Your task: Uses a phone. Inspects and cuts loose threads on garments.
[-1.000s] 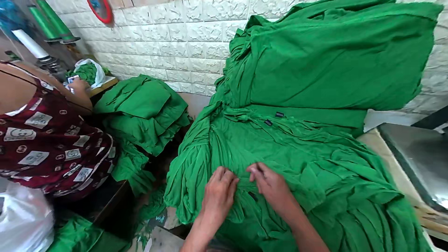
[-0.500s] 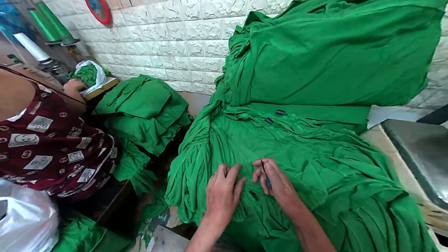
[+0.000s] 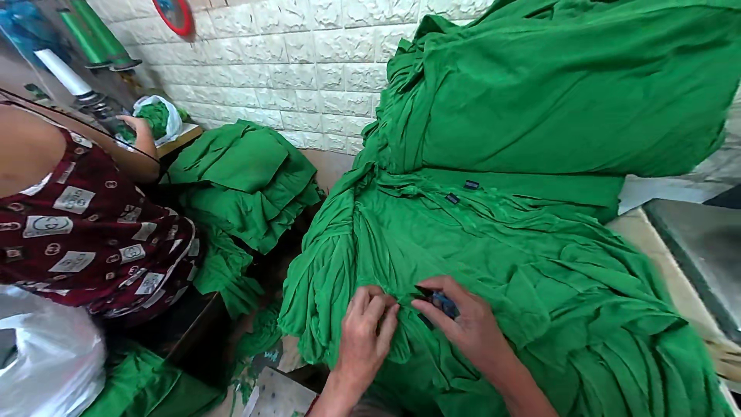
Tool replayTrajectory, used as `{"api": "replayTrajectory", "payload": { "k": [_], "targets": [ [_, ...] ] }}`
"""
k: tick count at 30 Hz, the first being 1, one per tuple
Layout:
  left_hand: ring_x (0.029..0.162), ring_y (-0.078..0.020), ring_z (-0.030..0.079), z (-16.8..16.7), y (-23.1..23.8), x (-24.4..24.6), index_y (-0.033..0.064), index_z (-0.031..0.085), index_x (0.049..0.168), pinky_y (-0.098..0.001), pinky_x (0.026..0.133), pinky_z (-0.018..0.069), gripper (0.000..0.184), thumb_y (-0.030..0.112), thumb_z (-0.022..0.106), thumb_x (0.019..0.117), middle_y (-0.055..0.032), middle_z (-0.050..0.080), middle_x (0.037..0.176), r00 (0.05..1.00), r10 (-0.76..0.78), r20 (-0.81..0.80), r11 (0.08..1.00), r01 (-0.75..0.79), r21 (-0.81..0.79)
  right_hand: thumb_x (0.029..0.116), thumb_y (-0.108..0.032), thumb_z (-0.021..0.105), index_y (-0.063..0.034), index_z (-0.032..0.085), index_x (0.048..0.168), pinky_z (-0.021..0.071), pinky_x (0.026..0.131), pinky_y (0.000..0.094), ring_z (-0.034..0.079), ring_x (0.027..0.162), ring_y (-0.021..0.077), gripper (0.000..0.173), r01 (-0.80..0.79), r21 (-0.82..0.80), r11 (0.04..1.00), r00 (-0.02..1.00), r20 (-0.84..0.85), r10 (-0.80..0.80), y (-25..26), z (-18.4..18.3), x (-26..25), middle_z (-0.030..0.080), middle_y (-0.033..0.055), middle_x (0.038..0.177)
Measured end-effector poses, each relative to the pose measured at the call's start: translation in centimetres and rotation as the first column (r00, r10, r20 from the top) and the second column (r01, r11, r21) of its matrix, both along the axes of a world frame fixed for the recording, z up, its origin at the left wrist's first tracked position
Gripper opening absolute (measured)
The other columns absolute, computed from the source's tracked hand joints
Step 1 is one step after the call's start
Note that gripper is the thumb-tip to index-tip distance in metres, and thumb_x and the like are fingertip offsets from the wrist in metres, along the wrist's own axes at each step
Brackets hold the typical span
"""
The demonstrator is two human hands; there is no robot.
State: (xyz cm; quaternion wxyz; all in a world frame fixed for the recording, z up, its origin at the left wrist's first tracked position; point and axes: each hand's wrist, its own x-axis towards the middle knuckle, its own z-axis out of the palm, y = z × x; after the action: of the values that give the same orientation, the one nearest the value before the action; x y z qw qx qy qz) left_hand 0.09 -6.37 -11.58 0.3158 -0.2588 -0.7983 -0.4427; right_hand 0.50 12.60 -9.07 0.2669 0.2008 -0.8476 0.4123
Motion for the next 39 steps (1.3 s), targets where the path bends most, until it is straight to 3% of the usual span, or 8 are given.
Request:
{"api": "replayTrajectory", "payload": {
  "k": [8, 13, 22, 27, 31, 34, 37, 39],
  "targets": [
    [0.091, -0.0132, 0.067, 0.0, 0.1, 0.2, 0.0042, 0.074, 0.093, -0.0267, 0.083, 0.0552, 0.012, 0.015, 0.07, 0.0945, -0.0073, 0.07, 0.096, 0.995, -0.068, 0.076, 0.992, 0.059, 0.114, 0.0967, -0.028, 0.065, -0.013, 0.079, 0.101, 0.0559, 0.06, 0.0303, 0.068, 0.072, 0.0182, 0.021, 0.119, 0.284, 0.951, 0.956, -0.291, -0.032, -0.4, -0.3, 0.0, 0.07, 0.0063, 0.084],
    [0.088, -0.0087, 0.066, 0.3, 0.1, 0.3, 0.0029, 0.074, 0.091, -0.0204, 0.08, 0.0553, 0.012, 0.014, 0.072, 0.0929, -0.0067, 0.069, 0.094, 0.992, -0.07, 0.107, 0.983, 0.05, 0.179, 0.0963, -0.026, 0.065, -0.0114, 0.079, 0.101, 0.0557, 0.06, 0.0295, 0.068, 0.072, 0.0184, 0.02, 0.148, 0.282, 0.948, 0.948, -0.312, -0.055, -1.0, -0.2, -0.3, 0.069, 0.0064, 0.083],
    [0.091, -0.0114, 0.068, 0.0, -0.1, 0.2, 0.0059, 0.076, 0.089, -0.0266, 0.084, 0.0554, 0.012, 0.017, 0.072, 0.0934, -0.0041, 0.072, 0.095, 0.99, -0.087, 0.114, 0.989, 0.072, 0.126, 0.0983, -0.021, 0.062, -0.0086, 0.08, 0.099, 0.0574, 0.064, 0.03, 0.07, 0.075, 0.0194, 0.021, 0.163, 0.259, 0.952, 0.937, -0.343, -0.067, -1.6, -0.6, -0.5, 0.072, 0.007, 0.083],
    [0.086, -0.0063, 0.071, 1.1, -2.2, 1.0, 0.0025, 0.076, 0.092, -0.0206, 0.08, 0.0592, 0.012, 0.014, 0.072, 0.0939, -0.0045, 0.074, 0.093, 0.96, -0.205, 0.192, 0.974, 0.181, 0.135, 0.0972, -0.026, 0.065, -0.0072, 0.078, 0.099, 0.0568, 0.067, 0.0239, 0.068, 0.077, 0.0108, 0.023, 0.138, 0.068, 0.988, 0.981, -0.149, -0.127, -1.1, -0.5, -0.3, 0.072, 0.0048, 0.086],
    [0.082, -0.0031, 0.068, 2.0, -7.8, 2.5, 0.0057, 0.076, 0.089, -0.0212, 0.077, 0.0578, 0.017, 0.021, 0.072, 0.0943, -0.0001, 0.073, 0.089, 0.825, -0.338, 0.453, 0.935, 0.348, 0.064, 0.0919, -0.025, 0.072, -0.0045, 0.074, 0.105, 0.0518, 0.066, 0.0125, 0.061, 0.073, -0.0007, 0.024, 0.089, -0.11, 0.99, 0.996, -0.012, -0.091, -0.5, 0.0, -0.1, 0.071, 0.0028, 0.09],
    [0.073, -0.0095, 0.069, 2.5, -12.6, 4.3, 0.0059, 0.076, 0.088, -0.0311, 0.072, 0.0583, 0.015, 0.02, 0.072, 0.0929, -0.0024, 0.073, 0.081, 0.684, -0.108, 0.722, 0.934, 0.318, -0.161, 0.092, -0.028, 0.071, -0.0054, 0.073, 0.107, 0.0503, 0.064, 0.0115, 0.059, 0.071, -0.0029, 0.027, 0.085, -0.142, 0.986, 0.996, 0.048, -0.079, -0.2, 0.1, -0.1, 0.07, 0.0004, 0.089],
    [0.075, -0.0283, 0.073, 3.3, -15.4, 5.5, 0.0006, 0.07, 0.124, -0.0482, 0.077, 0.0605, 0.035, 0.025, 0.067, 0.1, -0.0174, 0.075, 0.094, 0.265, 0.356, 0.896, 0.875, 0.241, -0.419, 0.0868, -0.038, 0.075, -0.0062, 0.069, 0.111, 0.0522, 0.06, 0.0244, 0.06, 0.072, 0.0088, 0.04, 0.14, 0.005, 0.99, 0.978, 0.153, -0.139, 0.5, 1.3, 0.6, 0.068, 0.0058, 0.096],
    [0.062, -0.0254, 0.069, 4.0, -16.1, 5.8, 0.0046, 0.062, 0.137, -0.042, 0.064, 0.0592, 0.054, 0.044, 0.065, 0.0995, -0.016, 0.073, 0.087, 0.146, 0.419, 0.896, 0.866, 0.233, -0.443, 0.0819, -0.033, 0.08, -0.0051, 0.068, 0.11, 0.0543, 0.062, 0.0417, 0.064, 0.076, 0.0226, 0.042, 0.144, 0.154, 0.978, 0.957, 0.228, -0.177, 1.3, 2.0, 1.1, 0.066, 0.0121, 0.101]
  ]
}}
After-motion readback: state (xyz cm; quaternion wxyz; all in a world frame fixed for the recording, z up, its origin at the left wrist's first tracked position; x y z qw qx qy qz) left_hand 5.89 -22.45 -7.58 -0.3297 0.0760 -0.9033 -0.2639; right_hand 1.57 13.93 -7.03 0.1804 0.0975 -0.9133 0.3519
